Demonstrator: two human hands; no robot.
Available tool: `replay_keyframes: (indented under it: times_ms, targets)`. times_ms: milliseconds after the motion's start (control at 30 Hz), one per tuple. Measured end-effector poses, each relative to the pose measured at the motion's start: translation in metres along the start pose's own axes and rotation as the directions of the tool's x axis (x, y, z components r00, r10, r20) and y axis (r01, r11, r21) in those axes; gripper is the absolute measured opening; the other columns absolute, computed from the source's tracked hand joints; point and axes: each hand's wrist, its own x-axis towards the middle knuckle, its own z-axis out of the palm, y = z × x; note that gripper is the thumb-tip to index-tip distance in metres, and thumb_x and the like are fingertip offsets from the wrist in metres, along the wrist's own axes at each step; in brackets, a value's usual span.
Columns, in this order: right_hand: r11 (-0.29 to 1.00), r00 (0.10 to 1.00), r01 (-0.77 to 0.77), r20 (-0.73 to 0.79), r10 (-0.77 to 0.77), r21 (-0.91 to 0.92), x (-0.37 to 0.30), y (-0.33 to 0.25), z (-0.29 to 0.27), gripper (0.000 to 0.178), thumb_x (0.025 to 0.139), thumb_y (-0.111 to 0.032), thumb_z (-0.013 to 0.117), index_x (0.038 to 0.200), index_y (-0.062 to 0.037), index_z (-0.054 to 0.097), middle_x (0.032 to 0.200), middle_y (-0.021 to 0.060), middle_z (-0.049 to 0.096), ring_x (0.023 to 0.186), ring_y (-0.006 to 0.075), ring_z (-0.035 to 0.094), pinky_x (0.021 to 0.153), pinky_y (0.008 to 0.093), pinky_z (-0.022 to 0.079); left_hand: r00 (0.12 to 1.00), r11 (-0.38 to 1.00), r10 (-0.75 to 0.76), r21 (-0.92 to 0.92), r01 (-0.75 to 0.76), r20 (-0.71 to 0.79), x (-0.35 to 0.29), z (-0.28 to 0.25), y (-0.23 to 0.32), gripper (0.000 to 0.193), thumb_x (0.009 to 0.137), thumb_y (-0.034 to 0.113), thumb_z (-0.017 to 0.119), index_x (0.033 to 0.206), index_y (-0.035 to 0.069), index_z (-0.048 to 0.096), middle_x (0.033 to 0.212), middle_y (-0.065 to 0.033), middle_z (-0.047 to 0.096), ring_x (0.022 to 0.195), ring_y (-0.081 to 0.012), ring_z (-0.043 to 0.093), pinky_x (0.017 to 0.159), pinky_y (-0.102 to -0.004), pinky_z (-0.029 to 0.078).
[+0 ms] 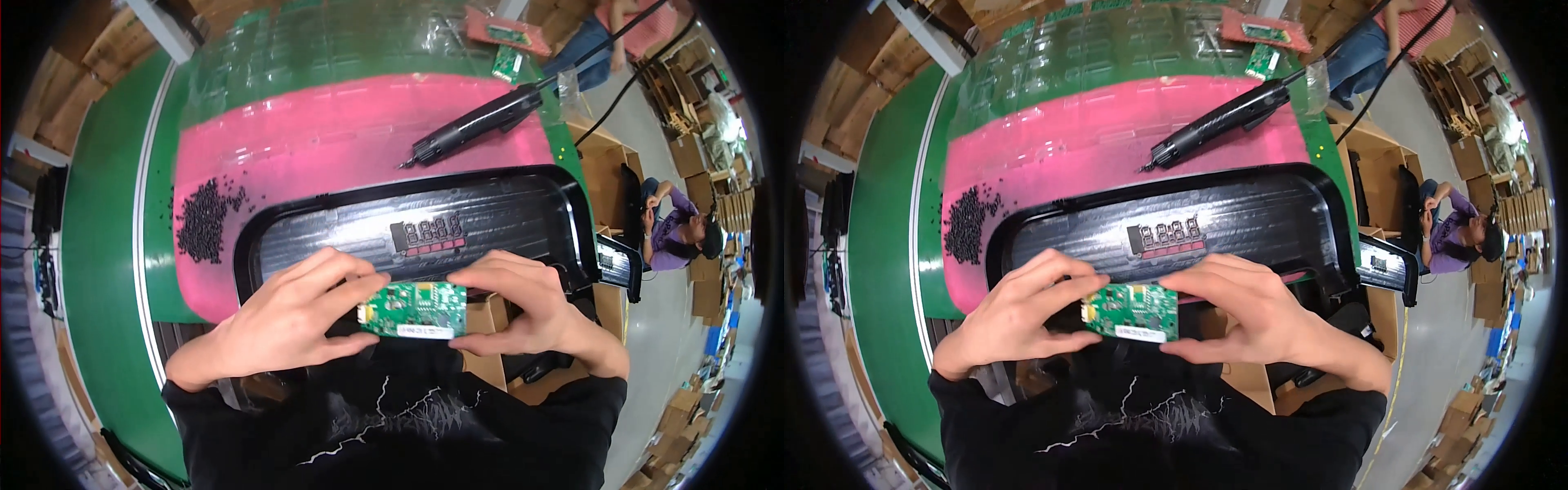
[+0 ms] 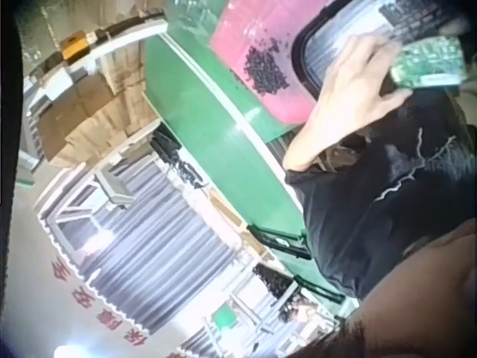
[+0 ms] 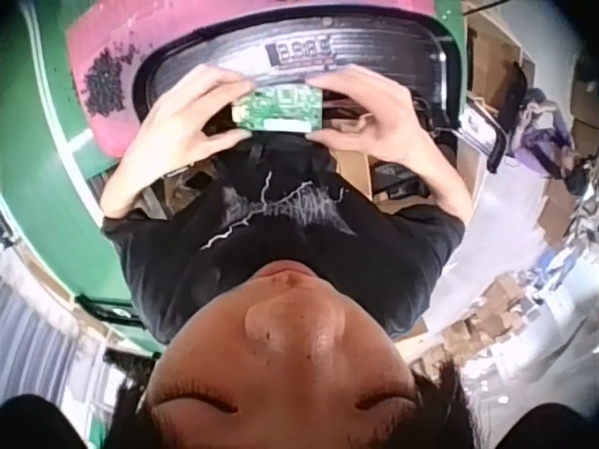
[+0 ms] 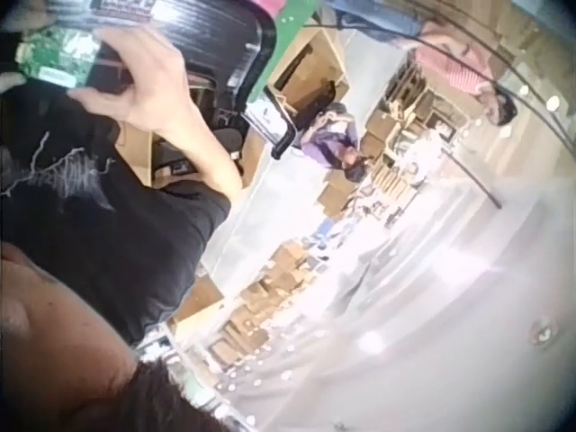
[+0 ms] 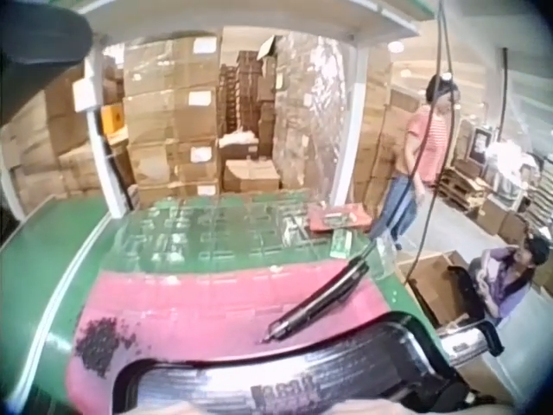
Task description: Installing circuit boards into plastic housings and securing them with screws using an electric screwdriver.
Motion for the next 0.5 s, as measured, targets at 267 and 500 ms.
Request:
replay_keyframes:
  times_ms: [267, 500]
  targets:
    - [0.954, 0.984, -0.117, 0.097, 0.149, -0.275, -0.012, 0.026, -0.010, 0.056, 0.057, -0.020, 0.083, 0.104, -0.0006, 0.060, 0.111, 0.0133, 0.060, 0.098, 0.0324, 0.057, 0.084, 0.0401, 0.047, 0.995, 0.998, -0.067, 0.009, 0.067, 0.078, 0.026, 0.012, -0.018, 0.048, 0.062, 0.010, 0.078, 0.105, 0.001, 0.059, 0.095, -0.0106, 0.057, 0.086, -0.0280, 0.061, 0.074, -0.0352, 0.051]
    - [0.902, 0.949, -0.297, 0.009, 0.316, -0.312, -0.015, 0.067, -0.005, 0.052, 0.072, -0.012, 0.073, 0.120, -0.0036, 0.054, 0.123, 0.0137, 0.050, 0.114, 0.0318, 0.046, 0.098, 0.0391, 0.037, 0.987, 0.979, -0.145, 0.152, 0.133, 0.071, 0.051, 0.034, -0.050, 0.048, 0.068, 0.017, 0.076, 0.109, 0.001, 0.058, 0.100, -0.0105, 0.055, 0.084, -0.0287, 0.061, 0.070, -0.0367, 0.052]
